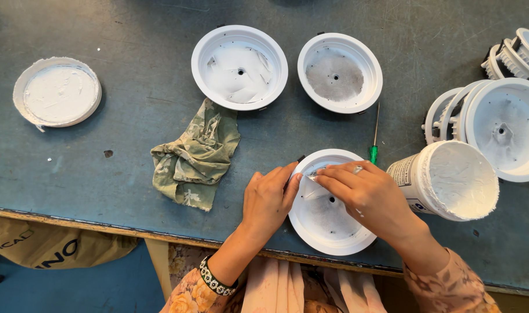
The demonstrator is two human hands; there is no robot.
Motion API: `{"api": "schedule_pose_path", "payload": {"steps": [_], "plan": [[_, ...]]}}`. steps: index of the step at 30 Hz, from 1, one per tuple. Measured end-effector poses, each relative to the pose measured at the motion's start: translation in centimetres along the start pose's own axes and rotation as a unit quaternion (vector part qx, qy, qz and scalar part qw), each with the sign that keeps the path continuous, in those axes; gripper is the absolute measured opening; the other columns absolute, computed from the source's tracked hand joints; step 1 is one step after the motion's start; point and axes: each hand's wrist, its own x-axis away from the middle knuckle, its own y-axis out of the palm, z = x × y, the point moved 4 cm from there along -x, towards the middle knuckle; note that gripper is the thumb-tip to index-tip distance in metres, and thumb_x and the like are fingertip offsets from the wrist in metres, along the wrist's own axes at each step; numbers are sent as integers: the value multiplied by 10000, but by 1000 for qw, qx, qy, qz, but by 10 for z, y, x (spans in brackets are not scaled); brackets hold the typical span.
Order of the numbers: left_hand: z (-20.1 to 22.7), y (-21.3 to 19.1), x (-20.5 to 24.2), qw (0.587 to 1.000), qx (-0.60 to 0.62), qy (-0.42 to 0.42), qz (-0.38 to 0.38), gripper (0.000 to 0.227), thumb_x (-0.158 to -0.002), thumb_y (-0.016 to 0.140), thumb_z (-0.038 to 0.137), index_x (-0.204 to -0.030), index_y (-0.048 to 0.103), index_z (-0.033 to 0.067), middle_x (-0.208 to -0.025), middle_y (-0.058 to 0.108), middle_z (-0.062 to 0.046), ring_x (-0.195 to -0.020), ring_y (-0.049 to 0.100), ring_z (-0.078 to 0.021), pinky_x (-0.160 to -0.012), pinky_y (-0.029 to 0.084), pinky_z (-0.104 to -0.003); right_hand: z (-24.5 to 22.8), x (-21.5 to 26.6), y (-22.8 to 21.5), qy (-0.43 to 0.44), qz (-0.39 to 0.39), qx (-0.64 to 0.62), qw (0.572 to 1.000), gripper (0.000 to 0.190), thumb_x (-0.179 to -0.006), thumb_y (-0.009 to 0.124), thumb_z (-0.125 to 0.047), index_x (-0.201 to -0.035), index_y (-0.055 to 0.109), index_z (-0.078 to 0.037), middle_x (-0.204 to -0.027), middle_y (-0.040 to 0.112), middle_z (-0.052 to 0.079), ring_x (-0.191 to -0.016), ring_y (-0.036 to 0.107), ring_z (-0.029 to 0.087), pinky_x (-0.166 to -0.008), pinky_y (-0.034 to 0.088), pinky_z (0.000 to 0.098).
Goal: The person scoops white paste from a tub and spreads it onto the interior surface of circular plastic components using a small metal spatula. They wipe the tool on a cloth between applications and handle several components one at a time, stacking some finished pieces on the table.
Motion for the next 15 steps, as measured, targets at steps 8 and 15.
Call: {"api": "schedule_pose_path", "payload": {"steps": [8,15], "plan": [[2,-2,-2,1000,0,-3,-9,224,-983,648,209,-1154,732,92,-745,678,-39,-570,559,-204,-629,379,-345,10,24,-4,33,-43,-10,998,352,-768,684,-33,-1117,720,-55,-1156,739,43,-1021,706,216,-850,534,359],[3,-2,-2,1000,-5,-12,-18,224,-988,646,211,-1155,735,90,-721,666,-32,-536,527,-191,-615,362,-340,3,55,-1,131,-13,17,991,418,-736,652,38,-1136,724,-59,-1153,749,61,-1014,726,246,-800,545,361]]}}
